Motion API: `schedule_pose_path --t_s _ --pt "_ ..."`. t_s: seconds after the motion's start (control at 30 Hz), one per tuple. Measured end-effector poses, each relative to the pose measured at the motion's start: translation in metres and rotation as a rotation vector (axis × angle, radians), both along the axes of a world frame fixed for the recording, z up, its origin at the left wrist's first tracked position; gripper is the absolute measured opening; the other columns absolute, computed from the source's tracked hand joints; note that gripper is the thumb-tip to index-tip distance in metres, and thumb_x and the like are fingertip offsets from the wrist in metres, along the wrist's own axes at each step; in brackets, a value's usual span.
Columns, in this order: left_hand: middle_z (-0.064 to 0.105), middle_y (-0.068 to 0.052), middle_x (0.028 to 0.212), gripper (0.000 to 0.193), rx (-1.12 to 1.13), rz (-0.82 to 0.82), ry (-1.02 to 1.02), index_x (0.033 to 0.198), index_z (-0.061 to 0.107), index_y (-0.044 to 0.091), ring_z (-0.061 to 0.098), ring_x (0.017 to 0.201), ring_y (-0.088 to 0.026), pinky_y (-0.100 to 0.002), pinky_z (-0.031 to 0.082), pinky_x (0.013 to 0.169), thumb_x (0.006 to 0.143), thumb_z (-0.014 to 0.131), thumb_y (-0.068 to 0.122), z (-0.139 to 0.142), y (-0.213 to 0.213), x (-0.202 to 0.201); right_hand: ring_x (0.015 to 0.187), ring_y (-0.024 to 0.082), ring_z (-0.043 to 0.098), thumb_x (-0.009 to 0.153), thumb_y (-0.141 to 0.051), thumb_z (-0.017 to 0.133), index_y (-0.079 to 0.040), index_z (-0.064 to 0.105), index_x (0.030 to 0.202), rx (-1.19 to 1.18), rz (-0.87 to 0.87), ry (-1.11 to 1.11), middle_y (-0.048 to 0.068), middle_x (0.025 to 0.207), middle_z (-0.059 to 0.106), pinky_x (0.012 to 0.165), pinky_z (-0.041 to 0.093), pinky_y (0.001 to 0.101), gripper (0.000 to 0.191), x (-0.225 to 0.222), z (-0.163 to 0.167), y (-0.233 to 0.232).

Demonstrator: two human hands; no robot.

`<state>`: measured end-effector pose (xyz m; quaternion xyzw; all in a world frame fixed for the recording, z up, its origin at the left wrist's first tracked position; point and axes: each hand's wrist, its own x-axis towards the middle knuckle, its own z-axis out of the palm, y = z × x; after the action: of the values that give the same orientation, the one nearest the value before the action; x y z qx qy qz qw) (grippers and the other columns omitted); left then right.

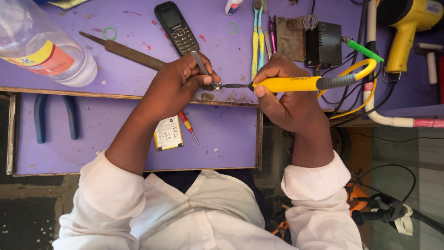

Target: The person holds a small electronic component with tweezers and uses a soldering iron to apply heat and solder to its contacts. The person cleans the soldering iron tip on a metal file before beginning the soldering process.

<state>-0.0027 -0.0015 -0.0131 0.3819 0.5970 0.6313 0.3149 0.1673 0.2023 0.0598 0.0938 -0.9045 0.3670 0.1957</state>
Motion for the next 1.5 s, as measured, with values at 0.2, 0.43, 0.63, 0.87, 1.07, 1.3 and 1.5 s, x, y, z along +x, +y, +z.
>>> schedule_pose_path --t_s 0.2,0.43,0.63,0.87,1.07,1.3,1.5 --pt "0.078 -0.006 0.106 0.013 -0.036 0.021 0.167 0.106 0.057 0.003 0.072 0.099 -0.009 -0.025 0.054 0.082 0.098 0.058 -0.006 0.005 -0.007 0.000 0.076 0.013 0.054 0.107 -0.021 0.066 -0.003 0.062 0.107 0.006 0.003 0.003 0.005 0.093 0.057 0.070 0.043 0.0271 0.019 -0.001 0.000 -0.002" --pt "0.078 -0.006 0.105 0.011 -0.035 0.031 0.149 0.109 0.058 0.004 0.073 0.102 -0.009 -0.026 0.056 0.084 0.100 0.060 -0.002 0.006 -0.006 0.002 0.078 0.012 0.055 0.108 -0.021 0.066 -0.003 0.061 0.109 -0.014 -0.001 0.003 0.006 0.095 0.059 0.071 0.044 0.0260 0.019 -0.001 -0.001 -0.002" --pt "0.077 -0.008 0.107 0.023 0.015 0.097 0.136 0.124 0.056 0.003 0.073 0.103 -0.013 -0.029 0.056 0.089 0.101 0.058 0.002 0.004 0.001 0.007 0.075 0.012 0.054 0.107 -0.020 0.067 -0.003 0.061 0.108 0.016 -0.030 -0.013 0.005 0.094 0.058 0.069 0.044 0.0256 0.018 0.001 0.001 -0.004" --pt "0.077 -0.006 0.099 0.016 -0.066 0.122 0.149 0.117 0.057 0.002 0.072 0.091 -0.012 -0.029 0.057 0.086 0.102 0.059 0.007 0.007 0.006 0.005 0.076 0.011 0.055 0.107 -0.019 0.066 -0.003 0.060 0.109 0.002 -0.018 -0.006 0.006 0.095 0.059 0.070 0.044 0.0252 0.017 0.001 -0.001 -0.005" --pt "0.078 -0.005 0.098 0.011 -0.099 0.153 0.132 0.114 0.058 0.002 0.072 0.087 -0.012 -0.029 0.058 0.084 0.103 0.058 0.006 0.007 0.011 0.005 0.076 0.011 0.055 0.107 -0.019 0.066 -0.003 0.060 0.109 -0.015 -0.018 -0.006 0.005 0.095 0.059 0.069 0.044 0.0249 0.018 0.000 -0.002 -0.005" --pt "0.078 -0.004 0.097 0.011 -0.112 0.184 0.100 0.113 0.058 0.003 0.074 0.089 -0.010 -0.029 0.060 0.085 0.102 0.057 0.006 0.005 0.013 0.007 0.077 0.012 0.054 0.107 -0.020 0.065 -0.002 0.060 0.108 -0.012 -0.003 0.014 0.006 0.096 0.058 0.071 0.043 0.0259 0.019 0.000 -0.003 -0.005" --pt "0.078 -0.004 0.098 0.017 -0.099 0.176 0.071 0.118 0.059 0.003 0.075 0.093 -0.010 -0.029 0.060 0.088 0.102 0.057 0.004 0.006 0.014 0.007 0.078 0.011 0.054 0.108 -0.020 0.065 -0.003 0.060 0.109 -0.023 -0.016 0.004 0.005 0.096 0.058 0.071 0.044 0.0255 0.018 0.002 -0.003 -0.004"
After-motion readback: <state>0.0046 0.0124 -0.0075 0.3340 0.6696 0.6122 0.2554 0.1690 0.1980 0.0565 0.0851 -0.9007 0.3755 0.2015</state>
